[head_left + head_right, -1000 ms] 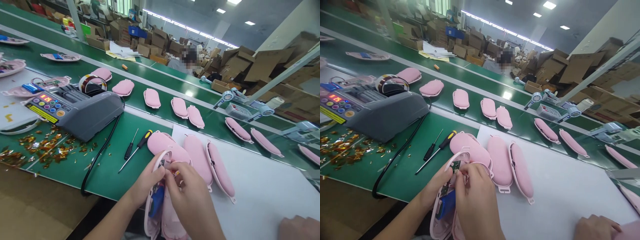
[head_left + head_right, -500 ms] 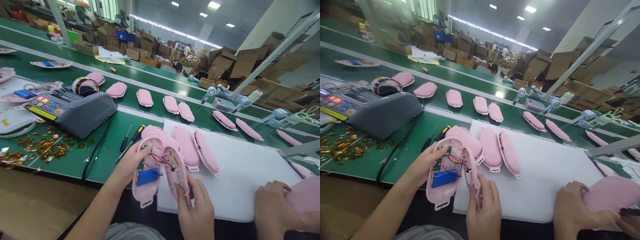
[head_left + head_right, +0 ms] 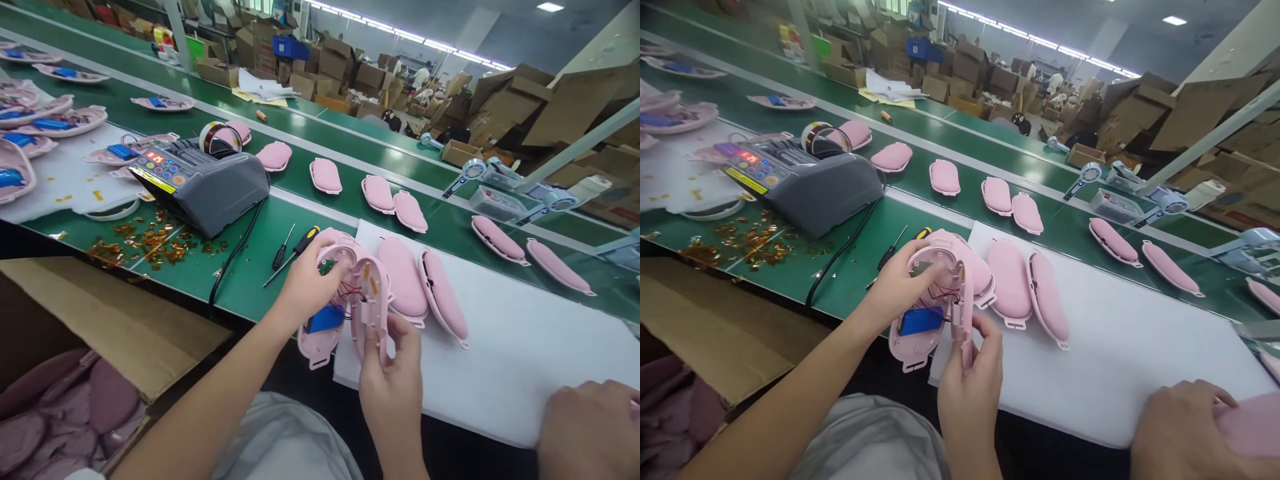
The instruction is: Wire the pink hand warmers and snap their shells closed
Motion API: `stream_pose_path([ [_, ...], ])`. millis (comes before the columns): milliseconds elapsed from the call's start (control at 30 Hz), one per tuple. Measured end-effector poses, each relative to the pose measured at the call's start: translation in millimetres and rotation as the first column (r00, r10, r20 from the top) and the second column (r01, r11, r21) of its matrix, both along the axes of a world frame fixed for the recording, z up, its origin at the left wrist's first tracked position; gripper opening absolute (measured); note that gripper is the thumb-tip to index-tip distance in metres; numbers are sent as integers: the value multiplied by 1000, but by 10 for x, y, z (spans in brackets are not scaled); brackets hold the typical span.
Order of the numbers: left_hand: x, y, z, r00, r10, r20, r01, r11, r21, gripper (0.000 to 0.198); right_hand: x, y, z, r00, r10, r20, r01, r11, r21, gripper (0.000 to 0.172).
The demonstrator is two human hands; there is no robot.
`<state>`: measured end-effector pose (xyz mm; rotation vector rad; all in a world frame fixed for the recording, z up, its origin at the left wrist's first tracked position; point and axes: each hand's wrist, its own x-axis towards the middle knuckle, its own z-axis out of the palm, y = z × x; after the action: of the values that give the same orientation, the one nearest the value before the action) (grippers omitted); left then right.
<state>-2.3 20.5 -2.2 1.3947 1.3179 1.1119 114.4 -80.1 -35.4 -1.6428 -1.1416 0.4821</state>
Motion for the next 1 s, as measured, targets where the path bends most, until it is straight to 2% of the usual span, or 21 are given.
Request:
stream_pose_path([
  [67,-78,-5,-47,988,-143,67,142,990,15,63,-36,52,56,980,28,-198,-45,996,-81,28],
  [133,-177,-11,-105,948,-298,111,295,954,46,89,-26,87,83,937,84,-339,-134,983,-128,34],
  [200,-249,-17,-159,943,-326,65,323,945,53,100,21,111,94,900,161,-405,-241,958,-155,37],
  [300,-241,-40,-201,981,-146,-128,161,980,117,82,85,138,114,885,232,-404,-314,938,-149,35],
  [400,-137,-81,-189,962,10,-274,46,979,198,67,96,163,137,898,223,-379,-288,950,-124,36],
  [533,-22,-145,-152,927,51,-373,35,975,220,63,79,182,116,860,230,-454,-306,947,-99,46],
  [633,3,-172,-159,905,64,-420,64,957,284,61,29,171,66,821,243,-516,-309,950,-45,42],
  [767,-20,-171,-185,901,72,-428,103,922,373,41,-101,144,4,893,229,-387,-238,971,25,33],
  [833,-39,-171,-182,898,46,-438,146,908,393,33,-146,144,-13,910,230,-345,-223,973,59,34],
  [900,-49,-180,-170,882,37,-470,166,909,383,32,-161,157,-23,915,224,-336,-219,974,54,41],
  [1000,-42,-212,-147,864,83,-496,112,930,350,44,-156,177,-32,932,206,-298,-213,977,9,49],
])
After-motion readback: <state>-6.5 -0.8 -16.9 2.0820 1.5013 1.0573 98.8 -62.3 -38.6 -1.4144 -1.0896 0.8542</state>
